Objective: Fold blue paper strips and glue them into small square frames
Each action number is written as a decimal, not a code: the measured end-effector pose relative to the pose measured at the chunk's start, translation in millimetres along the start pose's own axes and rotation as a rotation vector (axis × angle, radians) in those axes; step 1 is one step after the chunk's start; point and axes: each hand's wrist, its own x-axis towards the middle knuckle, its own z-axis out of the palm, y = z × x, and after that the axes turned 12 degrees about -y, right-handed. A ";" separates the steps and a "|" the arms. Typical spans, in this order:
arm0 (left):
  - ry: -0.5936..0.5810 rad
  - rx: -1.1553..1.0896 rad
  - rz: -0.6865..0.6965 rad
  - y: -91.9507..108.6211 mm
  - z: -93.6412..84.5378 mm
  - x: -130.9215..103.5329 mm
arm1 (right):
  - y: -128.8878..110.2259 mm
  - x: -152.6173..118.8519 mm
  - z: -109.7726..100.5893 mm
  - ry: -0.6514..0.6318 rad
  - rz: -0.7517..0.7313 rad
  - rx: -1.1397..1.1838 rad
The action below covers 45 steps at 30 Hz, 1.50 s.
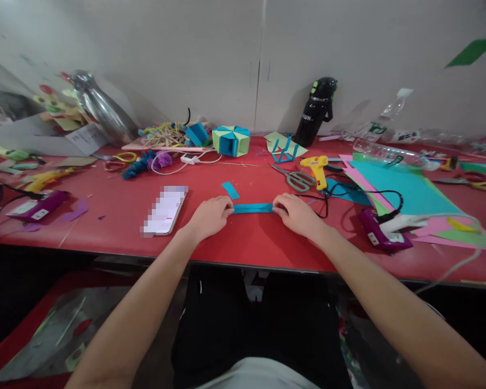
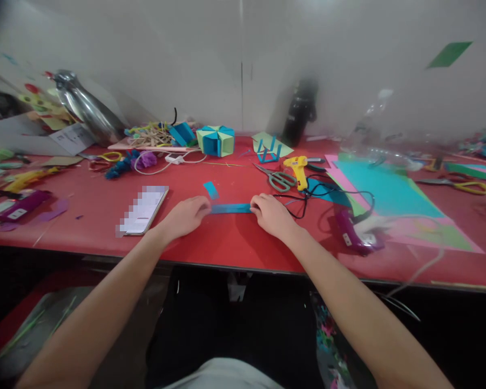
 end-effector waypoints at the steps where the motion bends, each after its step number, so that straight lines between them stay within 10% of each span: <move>1: -0.008 -0.041 -0.015 -0.6 -0.9 0.8 | 0.0 1.6 -1.6 -0.016 0.016 -0.020; 17: 0.036 0.408 -0.074 78.0 23.5 -25.6 | -75.6 -14.4 19.3 -0.025 -0.080 -0.334; 32: 0.150 0.276 -0.077 60.5 30.6 -50.4 | -26.6 -43.9 14.7 0.094 0.113 -0.277; 45: 0.207 0.260 -0.191 52.9 34.4 -60.4 | -36.1 -43.9 20.3 0.101 0.181 -0.252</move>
